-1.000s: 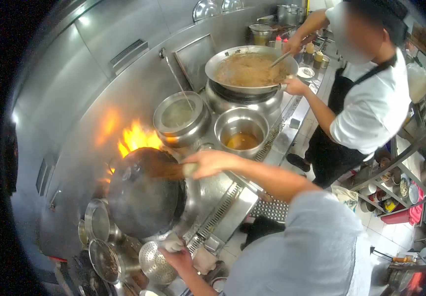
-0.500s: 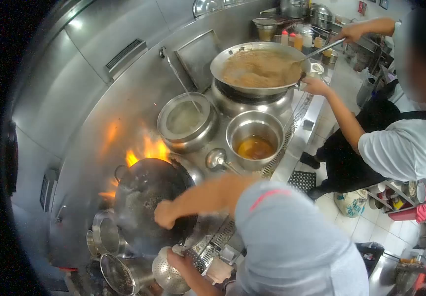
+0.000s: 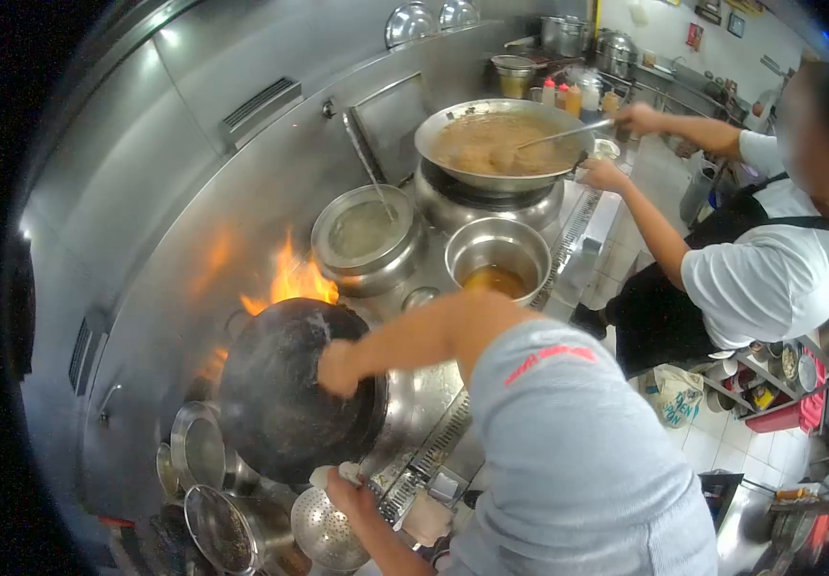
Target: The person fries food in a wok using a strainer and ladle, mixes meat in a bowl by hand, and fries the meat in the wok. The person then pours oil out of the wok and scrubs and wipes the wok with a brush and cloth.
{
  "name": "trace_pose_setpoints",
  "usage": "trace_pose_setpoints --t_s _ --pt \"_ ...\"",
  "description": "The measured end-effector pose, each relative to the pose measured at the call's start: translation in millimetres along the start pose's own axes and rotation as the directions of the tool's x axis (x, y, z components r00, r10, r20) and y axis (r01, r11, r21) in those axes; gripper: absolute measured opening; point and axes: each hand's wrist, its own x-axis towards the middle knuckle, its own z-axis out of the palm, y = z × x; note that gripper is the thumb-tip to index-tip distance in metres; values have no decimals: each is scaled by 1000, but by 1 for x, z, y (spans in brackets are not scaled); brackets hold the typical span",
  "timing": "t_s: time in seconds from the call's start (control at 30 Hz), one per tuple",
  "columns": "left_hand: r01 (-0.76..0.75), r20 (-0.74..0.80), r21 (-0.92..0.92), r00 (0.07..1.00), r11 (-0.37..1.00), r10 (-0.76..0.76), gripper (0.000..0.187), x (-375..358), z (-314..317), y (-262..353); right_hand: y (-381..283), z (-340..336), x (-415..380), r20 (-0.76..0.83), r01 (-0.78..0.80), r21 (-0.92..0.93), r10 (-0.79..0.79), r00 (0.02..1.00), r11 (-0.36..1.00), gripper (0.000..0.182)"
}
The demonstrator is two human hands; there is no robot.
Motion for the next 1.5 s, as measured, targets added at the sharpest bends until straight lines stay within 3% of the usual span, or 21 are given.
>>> trace_pose_setpoints --t_s 0.1,0.17,0.23,0.3,0.47,0.53,0.57,0.7,0.83,0.87,0.93,0.97,1.0,1.03,1.13,1.2,1.23,1.27,1.33,1.4,1.5 --pt "9 -78 9 997 1000 -8 29 -2 2 0 37 -14 48 -122 -112 12 113 986 994 23" --pt "4 -78 -22 997 1000 -5 33 -11 8 3 30 -19 91 -102 -279 286 318 943 917 27" --pt "10 -70 -46 997 999 -13 36 -19 14 8 -16 -2 105 -114 -283 446 367 923 849 30" --pt "-31 -229 34 973 999 38 38 -24 21 7 -46 16 87 -138 -207 452 298 945 868 30" --pt "-76 -166 -8 983 997 73 37 -17 17 4 4 -8 12 44 -21 123 15 999 992 27" --pt "-59 -117 -32 992 998 55 36 -19 14 10 42 -21 43 -39 -129 45 131 991 991 28" --pt "-24 -116 -32 993 999 20 34 -23 16 12 41 -21 68 -45 -120 49 122 992 992 28" --pt "52 -97 -34 994 998 -55 34 -16 3 5 -23 -3 106 -120 -223 463 310 943 858 27" --pt "38 -155 -90 987 995 -52 39 -60 15 13 -38 3 49 -52 -76 328 98 994 942 30" --pt "-187 -17 322 979 928 203 41 -50 -7 -3 -26 -10 36 33 8 231 -16 999 973 30" --pt "-410 195 634 905 656 377 43 -47 -5 -4 13 -31 48 54 -42 138 35 998 990 29" --pt "-194 6 379 978 905 207 44 -56 14 11 21 -27 72 -18 -97 188 102 995 977 29" --pt "29 -108 33 994 999 -25 46 -62 27 18 30 -20 102 -86 -154 231 178 980 961 28" --pt "30 -105 53 994 998 -25 50 -53 21 12 18 -12 117 -158 -182 325 243 957 928 26" --pt "59 -143 40 988 997 -53 42 -70 36 19 -38 12 101 -98 -139 335 182 978 932 26" --pt "124 -209 109 973 986 -99 54 -66 36 20 -30 -10 51 35 -6 259 -3 999 966 31" --pt "98 -48 50 994 994 -95 66 -71 32 24 -21 -24 32 116 31 218 -57 992 976 34" --pt "44 -166 68 986 997 -32 66 -56 30 14 -9 -47 30 277 -84 113 50 960 990 35" --pt "-41 -192 -25 981 999 36 38 -42 30 1 36 -50 68 163 -197 28 190 968 980 34" --pt "-71 -111 -38 992 997 66 39 -54 35 7 29 -57 87 184 -368 281 327 927 886 35" --pt "-66 -120 21 990 998 68 48 -53 23 -2 -36 3 93 67 -208 343 197 978 916 37"
